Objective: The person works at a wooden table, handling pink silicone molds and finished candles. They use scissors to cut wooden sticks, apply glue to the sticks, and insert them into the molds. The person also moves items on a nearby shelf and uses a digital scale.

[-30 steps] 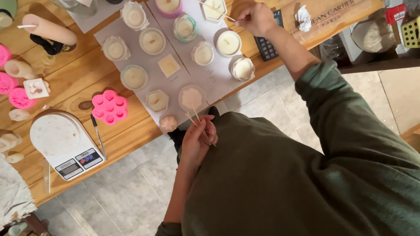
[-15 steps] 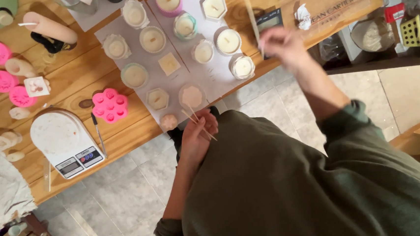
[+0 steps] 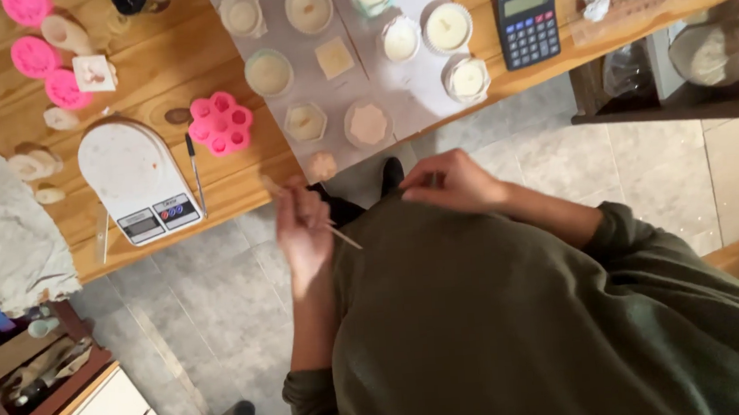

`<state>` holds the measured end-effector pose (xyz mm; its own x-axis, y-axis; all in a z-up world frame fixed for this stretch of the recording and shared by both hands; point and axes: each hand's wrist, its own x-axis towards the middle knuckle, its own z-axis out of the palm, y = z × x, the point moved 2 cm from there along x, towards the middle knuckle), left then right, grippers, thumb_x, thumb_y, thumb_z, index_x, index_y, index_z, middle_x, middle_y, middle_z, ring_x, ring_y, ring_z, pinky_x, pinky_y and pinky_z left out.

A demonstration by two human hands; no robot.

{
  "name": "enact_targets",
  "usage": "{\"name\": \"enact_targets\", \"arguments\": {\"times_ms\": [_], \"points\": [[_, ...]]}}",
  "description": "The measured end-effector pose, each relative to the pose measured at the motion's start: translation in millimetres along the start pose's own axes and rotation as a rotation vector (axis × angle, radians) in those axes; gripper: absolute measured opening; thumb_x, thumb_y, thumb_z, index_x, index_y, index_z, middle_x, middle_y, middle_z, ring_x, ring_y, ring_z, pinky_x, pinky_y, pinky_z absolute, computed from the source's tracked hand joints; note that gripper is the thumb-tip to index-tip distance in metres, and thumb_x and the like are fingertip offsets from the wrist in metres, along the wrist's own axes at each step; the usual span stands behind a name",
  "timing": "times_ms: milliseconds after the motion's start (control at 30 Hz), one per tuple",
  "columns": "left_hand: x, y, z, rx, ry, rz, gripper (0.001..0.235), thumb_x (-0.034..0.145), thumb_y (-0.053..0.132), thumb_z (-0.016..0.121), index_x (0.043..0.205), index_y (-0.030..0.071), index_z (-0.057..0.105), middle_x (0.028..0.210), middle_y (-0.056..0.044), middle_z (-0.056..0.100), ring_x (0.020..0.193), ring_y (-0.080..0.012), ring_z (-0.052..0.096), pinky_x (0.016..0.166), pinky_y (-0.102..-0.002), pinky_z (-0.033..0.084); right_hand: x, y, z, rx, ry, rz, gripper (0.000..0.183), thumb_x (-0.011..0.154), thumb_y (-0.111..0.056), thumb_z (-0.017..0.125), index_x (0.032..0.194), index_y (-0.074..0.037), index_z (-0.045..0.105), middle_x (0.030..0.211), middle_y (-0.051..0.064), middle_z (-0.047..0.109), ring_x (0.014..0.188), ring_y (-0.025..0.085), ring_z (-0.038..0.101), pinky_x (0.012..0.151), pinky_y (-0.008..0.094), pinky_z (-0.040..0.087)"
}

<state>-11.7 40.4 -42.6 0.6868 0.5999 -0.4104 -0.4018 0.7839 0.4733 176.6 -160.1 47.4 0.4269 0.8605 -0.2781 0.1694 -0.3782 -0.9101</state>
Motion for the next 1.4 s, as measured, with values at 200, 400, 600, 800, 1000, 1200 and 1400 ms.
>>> {"name": "enact_targets", "arguments": {"times_ms": [200, 400, 600, 800, 1000, 1200, 1400], "points": [[-11, 75, -46, -0.129, -0.073, 0.046, 0.028, 0.111, 0.026, 0.046, 0.124, 0.010, 0.065, 0.067, 0.004, 0.034, 0.050, -0.0057, 0.026, 0.042, -0.016, 0.025, -8, 9, 23, 0.046, 0.084, 0.102, 0.010, 0.087, -0.011, 0.080, 0.096, -0.009, 0.079, 0.075, 0.007, 0.076, 0.064, 0.015, 0.066, 0.055, 0.025, 0.052], [2, 127, -78, 0.050, -0.071, 0.076, 0.032, 0.112, 0.034, 0.042, 0.125, 0.014, 0.064, 0.070, 0.004, 0.034, 0.054, -0.0061, 0.029, 0.046, -0.018, 0.024, 2, -8, 96, 0.083, 0.095, 0.171, 0.006, 0.087, -0.016, 0.080, 0.094, -0.014, 0.080, 0.075, 0.006, 0.076, 0.062, 0.011, 0.065, 0.051, 0.024, 0.051], [14, 169, -126, -0.007, -0.112, 0.043, 0.036, 0.111, 0.026, 0.046, 0.133, 0.003, 0.063, 0.084, -0.005, 0.051, 0.073, -0.0136, 0.048, 0.060, -0.023, 0.038, 34, -37, 175, 0.105, 0.090, 0.164, 0.009, 0.087, -0.016, 0.081, 0.095, -0.012, 0.080, 0.076, 0.007, 0.077, 0.063, 0.011, 0.067, 0.052, 0.023, 0.053], [-5, 193, -123, 0.140, -0.100, 0.110, 0.029, 0.108, 0.019, 0.052, 0.132, 0.003, 0.058, 0.118, -0.014, 0.074, 0.107, -0.0234, 0.075, 0.095, -0.034, 0.061, 65, -64, 245, 0.144, 0.029, 0.142, 0.011, 0.087, -0.014, 0.081, 0.098, -0.012, 0.080, 0.079, 0.008, 0.077, 0.063, 0.012, 0.066, 0.052, 0.025, 0.054], [-46, 194, -111, 0.062, -0.089, 0.164, 0.028, 0.108, 0.013, 0.056, 0.134, 0.003, 0.060, 0.135, -0.026, 0.064, 0.123, -0.0385, 0.065, 0.104, -0.047, 0.058, 75, -82, 291, 0.308, -0.174, 0.110, 0.041, 0.082, -0.010, 0.087, 0.120, -0.003, 0.074, 0.096, 0.017, 0.079, 0.084, 0.021, 0.074, 0.079, 0.036, 0.062], [-106, 175, -134, 0.024, 0.045, 0.284, 0.030, 0.107, 0.011, 0.057, 0.136, 0.006, 0.060, 0.134, -0.027, 0.065, 0.122, -0.0387, 0.066, 0.101, -0.045, 0.060, 50, -54, 323, 0.358, -0.345, 0.062, 0.013, 0.086, -0.007, 0.084, 0.099, -0.004, 0.080, 0.077, 0.013, 0.079, 0.070, 0.016, 0.076, 0.064, 0.027, 0.063], [-164, 200, -180, 0.035, 0.217, 0.369, 0.032, 0.107, 0.016, 0.057, 0.136, 0.001, 0.057, 0.131, -0.029, 0.066, 0.117, -0.0414, 0.068, 0.096, -0.049, 0.062, 30, -59, 353, 0.284, -0.503, 0.010, 0.014, 0.085, -0.010, 0.085, 0.097, -0.004, 0.081, 0.072, 0.011, 0.079, 0.067, 0.013, 0.074, 0.065, 0.026, 0.061]]}}
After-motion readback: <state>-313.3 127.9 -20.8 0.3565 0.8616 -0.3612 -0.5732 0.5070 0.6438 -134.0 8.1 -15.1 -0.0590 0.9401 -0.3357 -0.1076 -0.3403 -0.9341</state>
